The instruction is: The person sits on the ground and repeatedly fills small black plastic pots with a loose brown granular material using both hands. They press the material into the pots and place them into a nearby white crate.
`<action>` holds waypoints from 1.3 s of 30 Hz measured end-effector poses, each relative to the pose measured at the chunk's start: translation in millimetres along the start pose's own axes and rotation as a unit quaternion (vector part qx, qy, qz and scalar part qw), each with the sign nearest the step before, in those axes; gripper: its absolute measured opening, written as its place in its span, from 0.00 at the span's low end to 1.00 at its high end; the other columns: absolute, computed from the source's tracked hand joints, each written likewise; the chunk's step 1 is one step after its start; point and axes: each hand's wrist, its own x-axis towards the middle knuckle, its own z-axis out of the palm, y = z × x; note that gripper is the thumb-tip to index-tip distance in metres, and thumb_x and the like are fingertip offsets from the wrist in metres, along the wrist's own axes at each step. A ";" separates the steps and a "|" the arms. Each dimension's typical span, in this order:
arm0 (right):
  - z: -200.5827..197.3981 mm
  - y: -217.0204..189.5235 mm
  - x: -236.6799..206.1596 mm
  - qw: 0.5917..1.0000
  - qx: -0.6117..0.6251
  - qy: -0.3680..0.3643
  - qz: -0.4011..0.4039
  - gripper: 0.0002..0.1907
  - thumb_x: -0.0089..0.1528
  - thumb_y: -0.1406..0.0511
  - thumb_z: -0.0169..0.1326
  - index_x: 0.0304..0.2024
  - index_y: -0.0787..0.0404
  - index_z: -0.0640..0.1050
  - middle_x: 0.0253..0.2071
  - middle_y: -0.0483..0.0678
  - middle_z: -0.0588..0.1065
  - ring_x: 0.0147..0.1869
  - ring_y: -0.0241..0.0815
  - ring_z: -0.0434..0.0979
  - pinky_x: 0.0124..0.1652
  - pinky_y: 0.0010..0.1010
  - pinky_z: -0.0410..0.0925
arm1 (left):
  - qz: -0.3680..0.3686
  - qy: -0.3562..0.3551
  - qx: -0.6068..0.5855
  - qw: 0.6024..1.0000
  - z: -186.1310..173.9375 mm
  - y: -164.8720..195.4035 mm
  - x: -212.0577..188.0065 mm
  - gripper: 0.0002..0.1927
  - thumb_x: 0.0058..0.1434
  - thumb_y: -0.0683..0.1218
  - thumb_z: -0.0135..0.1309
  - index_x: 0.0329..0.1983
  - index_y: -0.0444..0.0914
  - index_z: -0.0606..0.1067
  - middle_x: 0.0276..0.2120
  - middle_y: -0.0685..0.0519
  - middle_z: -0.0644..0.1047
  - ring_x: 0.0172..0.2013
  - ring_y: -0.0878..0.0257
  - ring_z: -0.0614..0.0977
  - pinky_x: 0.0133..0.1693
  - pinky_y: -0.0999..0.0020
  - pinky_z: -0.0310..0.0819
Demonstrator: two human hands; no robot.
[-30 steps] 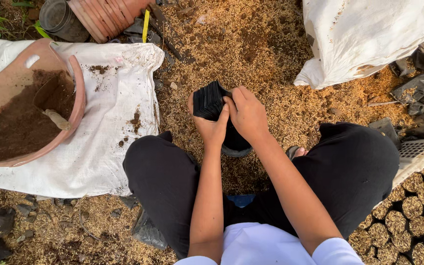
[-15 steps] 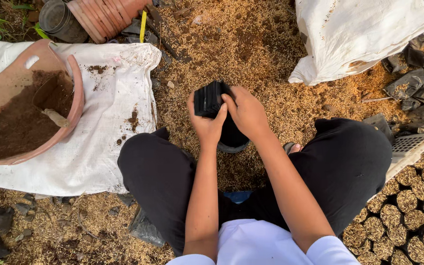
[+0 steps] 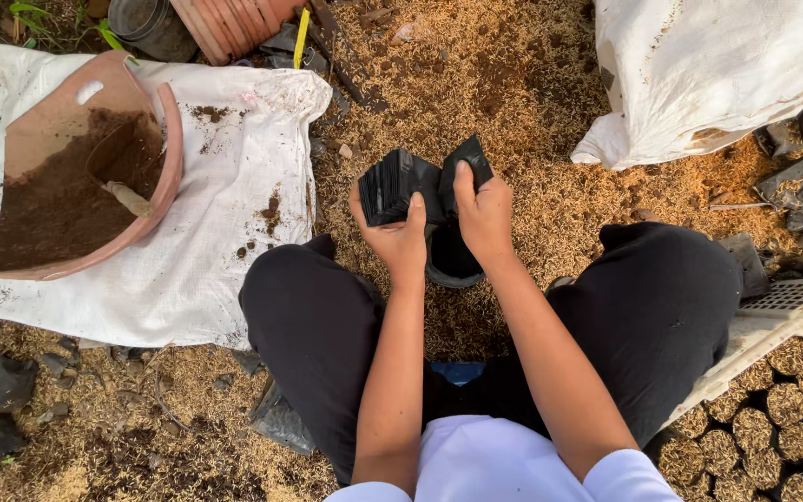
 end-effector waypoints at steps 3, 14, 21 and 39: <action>6.1 2.5 -0.1 0.998 0.063 0.014 0.017 0.20 0.75 0.58 0.47 0.32 0.64 0.73 0.24 0.43 0.70 0.27 0.32 0.68 0.27 0.30 0.62 | 0.026 0.004 -0.005 1.000 -1.5 3.3 -0.2 0.41 0.62 0.36 0.61 0.75 0.35 0.55 0.55 0.47 0.71 0.50 0.61 0.78 0.52 0.66 0.78; -49.6 28.9 36.8 0.974 0.147 0.004 0.171 0.13 0.69 0.58 0.51 0.41 0.61 0.76 0.38 0.49 0.80 0.40 0.41 0.80 0.36 0.32 0.75 | -0.057 0.181 -0.041 0.981 -35.0 -6.0 29.6 0.41 0.65 0.38 0.56 0.77 0.40 0.50 0.66 0.43 0.64 0.60 0.56 0.74 0.61 0.62 0.74; -23.5 100.8 -16.7 0.920 -0.270 -0.233 0.164 0.20 0.63 0.53 0.60 0.42 0.64 0.82 0.35 0.58 0.80 0.37 0.54 0.82 0.43 0.41 0.73 | -0.127 0.099 -0.094 0.982 -57.4 -34.4 27.4 0.38 0.63 0.35 0.58 0.72 0.40 0.53 0.58 0.44 0.66 0.54 0.58 0.75 0.54 0.66 0.76; -14.9 24.3 -49.5 0.994 0.009 -0.025 0.109 0.41 0.56 0.42 0.65 0.58 0.66 0.78 0.55 0.59 0.77 0.57 0.50 0.77 0.53 0.41 0.69 | -0.360 -0.131 0.089 0.919 -43.1 -101.5 111.9 0.31 0.66 0.60 0.43 0.68 0.41 0.68 0.65 0.42 0.72 0.59 0.46 0.78 0.59 0.48 0.75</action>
